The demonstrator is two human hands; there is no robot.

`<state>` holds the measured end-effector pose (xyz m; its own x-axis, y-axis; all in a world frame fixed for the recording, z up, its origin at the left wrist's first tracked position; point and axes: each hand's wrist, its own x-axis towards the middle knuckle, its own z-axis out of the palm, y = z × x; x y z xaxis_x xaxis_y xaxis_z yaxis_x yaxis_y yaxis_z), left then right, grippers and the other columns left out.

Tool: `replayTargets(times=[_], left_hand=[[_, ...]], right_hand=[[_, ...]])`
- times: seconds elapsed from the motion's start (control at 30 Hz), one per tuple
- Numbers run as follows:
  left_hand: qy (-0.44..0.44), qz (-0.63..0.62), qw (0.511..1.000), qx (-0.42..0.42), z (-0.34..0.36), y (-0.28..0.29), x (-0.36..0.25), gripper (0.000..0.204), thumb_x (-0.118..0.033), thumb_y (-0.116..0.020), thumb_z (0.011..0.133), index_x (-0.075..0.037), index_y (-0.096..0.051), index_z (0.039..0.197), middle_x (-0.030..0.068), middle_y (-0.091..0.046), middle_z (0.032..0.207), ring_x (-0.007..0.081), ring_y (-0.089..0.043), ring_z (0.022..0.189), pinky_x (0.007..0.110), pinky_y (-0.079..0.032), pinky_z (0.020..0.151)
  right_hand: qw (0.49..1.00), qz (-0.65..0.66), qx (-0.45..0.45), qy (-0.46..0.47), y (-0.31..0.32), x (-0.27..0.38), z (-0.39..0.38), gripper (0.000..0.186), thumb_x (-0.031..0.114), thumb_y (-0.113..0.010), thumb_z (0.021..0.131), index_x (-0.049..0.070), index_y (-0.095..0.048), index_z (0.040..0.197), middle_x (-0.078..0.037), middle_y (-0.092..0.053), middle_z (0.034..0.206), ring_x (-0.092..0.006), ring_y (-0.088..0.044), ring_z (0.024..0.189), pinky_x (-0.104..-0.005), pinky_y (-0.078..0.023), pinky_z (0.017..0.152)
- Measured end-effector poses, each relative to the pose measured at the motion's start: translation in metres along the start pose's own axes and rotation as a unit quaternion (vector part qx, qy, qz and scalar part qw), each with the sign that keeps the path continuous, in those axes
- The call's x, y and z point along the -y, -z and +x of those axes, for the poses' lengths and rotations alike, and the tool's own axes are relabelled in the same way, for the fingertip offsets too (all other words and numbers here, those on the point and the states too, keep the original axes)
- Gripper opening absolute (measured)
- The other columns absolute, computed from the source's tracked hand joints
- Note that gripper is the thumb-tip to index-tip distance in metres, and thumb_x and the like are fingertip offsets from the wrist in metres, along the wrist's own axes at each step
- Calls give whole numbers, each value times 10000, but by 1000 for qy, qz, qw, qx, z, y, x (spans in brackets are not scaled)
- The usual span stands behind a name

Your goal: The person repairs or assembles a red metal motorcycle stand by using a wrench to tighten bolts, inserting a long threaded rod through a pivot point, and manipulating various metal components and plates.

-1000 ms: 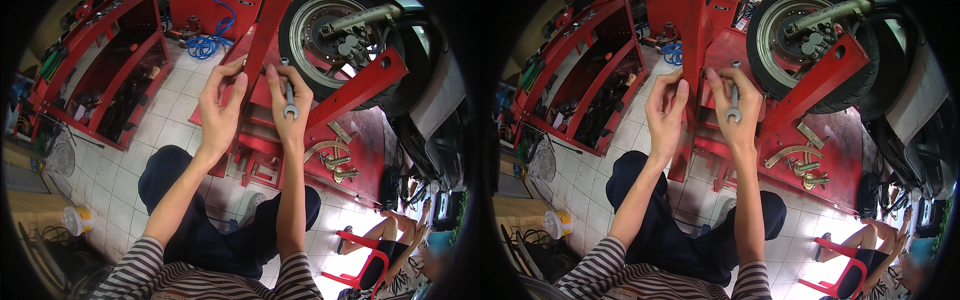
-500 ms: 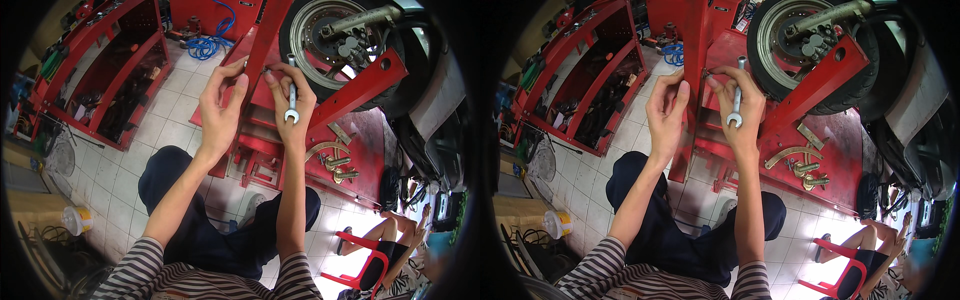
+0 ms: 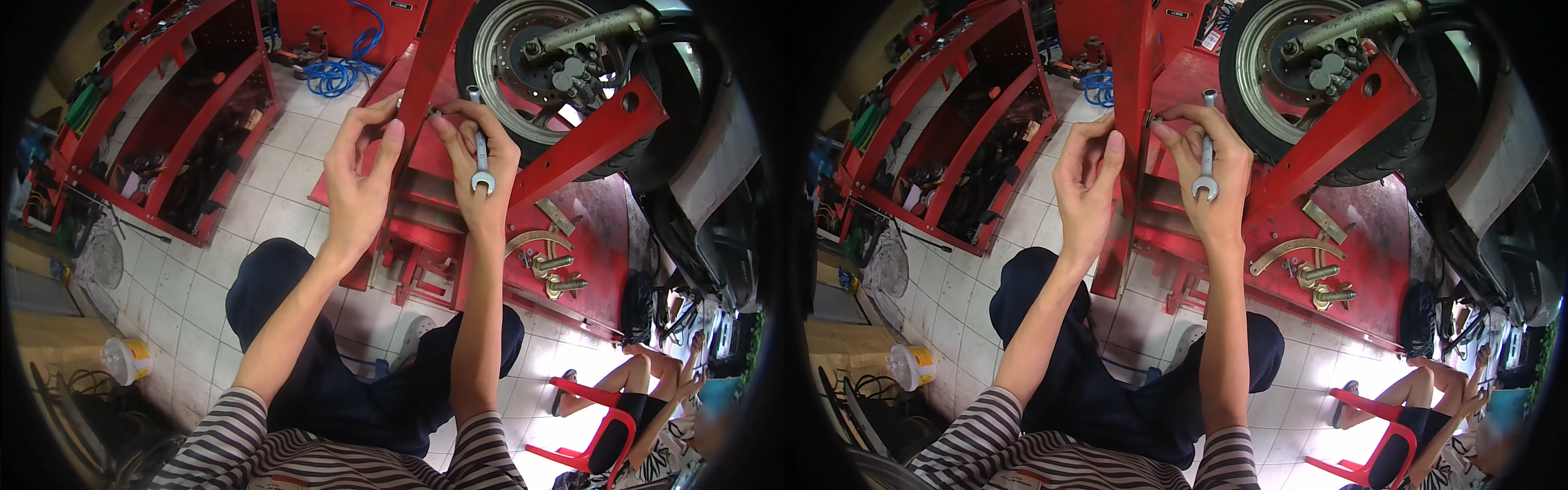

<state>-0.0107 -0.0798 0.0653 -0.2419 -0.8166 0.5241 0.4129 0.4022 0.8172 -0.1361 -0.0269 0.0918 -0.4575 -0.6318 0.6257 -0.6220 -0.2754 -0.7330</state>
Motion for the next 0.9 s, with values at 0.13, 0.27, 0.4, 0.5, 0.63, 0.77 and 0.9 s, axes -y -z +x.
replayTargets(times=[0.13, 0.27, 0.4, 0.5, 0.63, 0.77, 0.9], left_hand=[[-8, -4, 1000, -1, 0, -1, -1, 224, -145, -592, 1003, 20, -595, 1155, 33, -614, 1117, 53, -552, 995, 229, -428, 920], [-10, -6, 1000, -6, 0, -2, 0, 227, -143, -596, 1000, 22, -594, 1156, 31, -611, 1118, 54, -550, 999, 229, -427, 922], [-5, -8, 1000, -2, 0, -2, -3, 225, -140, -599, 999, 22, -594, 1155, 30, -610, 1122, 55, -549, 1002, 227, -425, 923], [-11, -7, 1000, 1, 0, -2, -2, 222, -139, -599, 998, 19, -594, 1155, 30, -611, 1127, 56, -549, 1006, 227, -423, 925], [-10, -7, 1000, 1, 0, -2, -3, 215, -137, -596, 999, 17, -591, 1149, 33, -613, 1146, 59, -552, 1016, 231, -422, 931], [-6, -19, 1000, 8, 0, -1, -1, 202, -133, -593, 1000, 17, -587, 1135, 46, -616, 1176, 65, -555, 1031, 236, -422, 939], [-6, -16, 1000, 5, 0, -1, -3, 196, -130, -592, 1000, 18, -584, 1127, 55, -613, 1193, 73, -556, 1043, 242, -423, 950]], right_hand=[[1000, -1, 0, 12, 0, 1, -1, 151, 57, -737, 851, 24, -684, 988, 71, -296, 653, -37, -303, 625, -196, -259, 573], [1000, -5, 0, 20, 1, 0, 0, 182, 43, -750, 826, 19, -677, 992, 50, -312, 645, -51, -312, 610, -213, -276, 561], [999, 20, -16, 40, 0, 1, 2, 205, 44, -769, 800, 8, -667, 974, 15, -337, 602, -67, -321, 571, -245, -298, 524], [1000, -3, -17, 21, -1, 0, 1, 198, 82, -772, 815, 2, -662, 958, 14, -337, 590, -67, -317, 564, -244, -292, 517], [999, -23, -5, -24, -3, -2, 0, 193, 117, -771, 824, 1, -665, 936, 3, -349, 599, -73, -330, 575, -241, -290, 521], [1000, -23, -10, 12, 2, 2, 1, 158, 87, -757, 834, 13, -677, 948, 20, -348, 635, -67, -331, 599, -226, -291, 548], [999, -17, -19, 24, 5, -3, 0, 147, 95, -740, 868, 16, -683, 978, 73, -318, 665, -35, -313, 638, -195, -268, 586]])
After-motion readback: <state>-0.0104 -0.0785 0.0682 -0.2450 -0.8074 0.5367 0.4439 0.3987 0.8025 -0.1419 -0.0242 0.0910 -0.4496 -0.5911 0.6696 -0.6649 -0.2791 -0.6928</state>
